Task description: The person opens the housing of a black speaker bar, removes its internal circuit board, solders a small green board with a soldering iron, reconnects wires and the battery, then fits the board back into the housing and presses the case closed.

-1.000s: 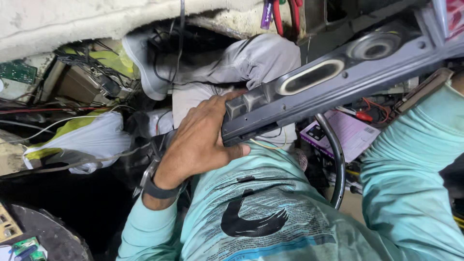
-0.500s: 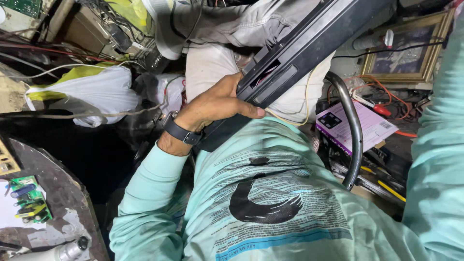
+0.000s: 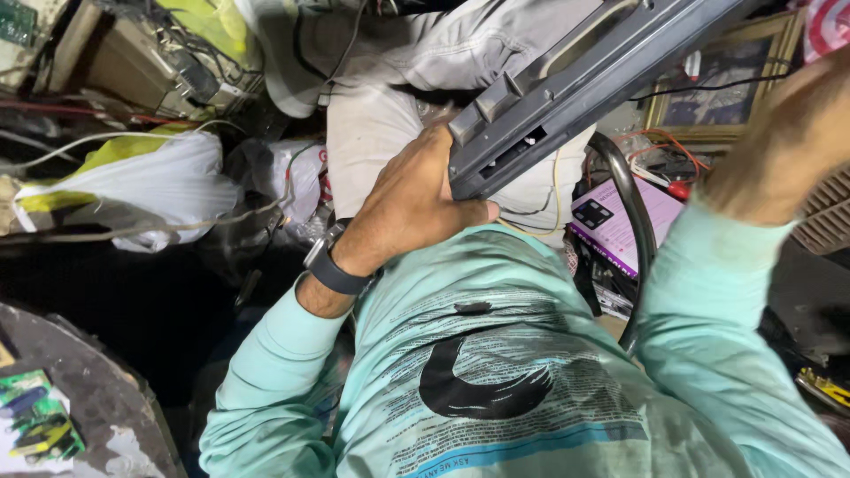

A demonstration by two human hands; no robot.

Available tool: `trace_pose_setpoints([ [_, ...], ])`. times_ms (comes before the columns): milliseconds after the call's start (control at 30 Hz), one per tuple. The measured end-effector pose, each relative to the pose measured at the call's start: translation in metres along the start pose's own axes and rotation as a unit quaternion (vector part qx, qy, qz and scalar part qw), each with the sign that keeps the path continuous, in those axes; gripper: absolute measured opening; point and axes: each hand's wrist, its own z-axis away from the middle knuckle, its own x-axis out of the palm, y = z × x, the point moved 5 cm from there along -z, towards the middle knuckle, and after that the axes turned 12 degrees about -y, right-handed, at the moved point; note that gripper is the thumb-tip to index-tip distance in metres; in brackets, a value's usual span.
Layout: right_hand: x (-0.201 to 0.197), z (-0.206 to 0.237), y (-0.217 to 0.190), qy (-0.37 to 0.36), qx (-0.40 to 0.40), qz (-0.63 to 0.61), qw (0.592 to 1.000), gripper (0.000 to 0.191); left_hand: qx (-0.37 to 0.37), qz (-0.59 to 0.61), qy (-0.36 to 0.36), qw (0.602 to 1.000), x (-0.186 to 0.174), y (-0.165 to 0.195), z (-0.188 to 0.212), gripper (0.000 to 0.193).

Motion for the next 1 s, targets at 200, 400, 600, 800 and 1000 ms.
trace_pose_setpoints([
  [200,0.063,0.095,-0.013,-0.043,0.075,-0.167,0.982,0.077,0.050,0.009,-0.015,0.999,0.026,0.026,-0.028,0.080],
  [400,0.057,0.062,-0.049,-0.103,0.073,-0.224,0.966,0.088,0.102,-0.002,0.034,0.994,0.049,0.079,-0.056,0.097],
  [600,0.042,0.010,-0.096,-0.234,0.119,-0.142,0.954,0.091,0.231,0.018,0.010,0.973,0.075,0.118,-0.050,0.107],
  [800,0.041,0.035,-0.068,-0.402,0.265,-0.157,0.862,0.104,0.103,0.151,-0.260,0.948,0.066,0.053,-0.019,0.106],
  [1000,0.092,0.080,-0.048,-0.527,0.360,-0.184,0.747,0.099,0.080,0.419,0.031,0.904,-0.026,-0.023,0.012,0.109],
])
